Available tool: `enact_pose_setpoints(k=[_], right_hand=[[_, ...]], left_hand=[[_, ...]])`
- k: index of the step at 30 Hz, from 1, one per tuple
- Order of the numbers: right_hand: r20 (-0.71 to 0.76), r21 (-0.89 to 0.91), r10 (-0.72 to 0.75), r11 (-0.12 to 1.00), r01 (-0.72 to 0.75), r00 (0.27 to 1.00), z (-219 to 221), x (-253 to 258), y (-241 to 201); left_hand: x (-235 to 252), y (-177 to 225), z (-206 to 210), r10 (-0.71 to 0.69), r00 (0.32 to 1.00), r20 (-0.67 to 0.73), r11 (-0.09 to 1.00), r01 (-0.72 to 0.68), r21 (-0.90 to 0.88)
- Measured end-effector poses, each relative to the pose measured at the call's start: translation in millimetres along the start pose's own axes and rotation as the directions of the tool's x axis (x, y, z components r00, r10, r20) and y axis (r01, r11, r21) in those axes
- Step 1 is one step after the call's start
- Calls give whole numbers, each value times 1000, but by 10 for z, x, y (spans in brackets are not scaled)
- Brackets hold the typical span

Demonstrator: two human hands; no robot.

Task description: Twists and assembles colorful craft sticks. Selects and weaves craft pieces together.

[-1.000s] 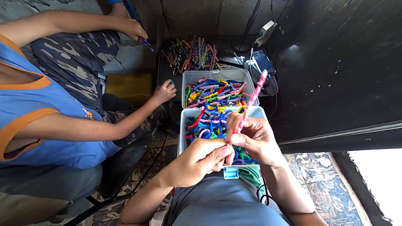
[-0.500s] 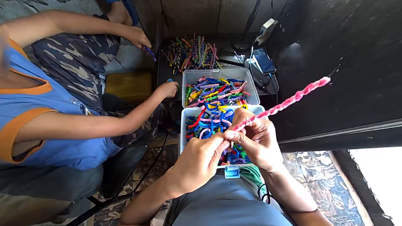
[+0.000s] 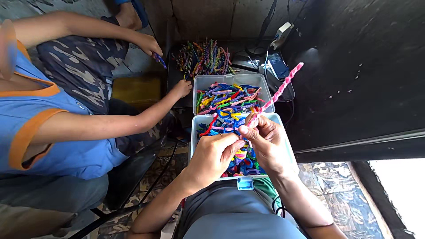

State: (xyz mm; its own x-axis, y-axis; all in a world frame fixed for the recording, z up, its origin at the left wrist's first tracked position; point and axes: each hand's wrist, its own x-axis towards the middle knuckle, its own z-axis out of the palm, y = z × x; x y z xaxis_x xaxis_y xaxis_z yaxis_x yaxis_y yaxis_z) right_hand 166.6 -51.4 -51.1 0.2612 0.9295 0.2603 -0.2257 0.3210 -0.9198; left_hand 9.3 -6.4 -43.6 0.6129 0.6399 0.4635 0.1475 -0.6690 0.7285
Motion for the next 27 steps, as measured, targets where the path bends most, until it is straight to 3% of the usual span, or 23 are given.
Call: enact_pose_setpoints(k=[3, 7, 11, 14, 17, 19, 27], right_hand=[[-1, 8, 27, 1000, -27, 1000, -1, -4, 14], [5, 12, 75, 997, -75, 997, -12, 1, 5], [-50, -6, 122, 992, -123, 991, -66, 58, 41], [-106, -8, 151, 988, -152, 983, -172, 119, 29], [-178, 12, 161, 987, -161, 971, -252, 122, -38], [-192, 25, 149, 989, -147, 970, -295, 110, -74], [-185, 43, 118, 993, -112, 976, -490, 74, -112]], left_hand=[[37, -80, -24, -64, 996, 64, 965, 78, -250], [106, -137, -36, -176, 965, 195, 800, 255, -542], [214, -195, -35, -286, 899, 331, 644, 436, -628], [379, -310, -81, -300, 916, 268, 785, 396, -477], [677, -441, -204, -303, 942, 143, 944, 317, -90], [920, -579, -283, -329, 936, 126, 940, 312, 135], [2043, -1216, -353, -501, 863, 64, 833, 461, 306]])
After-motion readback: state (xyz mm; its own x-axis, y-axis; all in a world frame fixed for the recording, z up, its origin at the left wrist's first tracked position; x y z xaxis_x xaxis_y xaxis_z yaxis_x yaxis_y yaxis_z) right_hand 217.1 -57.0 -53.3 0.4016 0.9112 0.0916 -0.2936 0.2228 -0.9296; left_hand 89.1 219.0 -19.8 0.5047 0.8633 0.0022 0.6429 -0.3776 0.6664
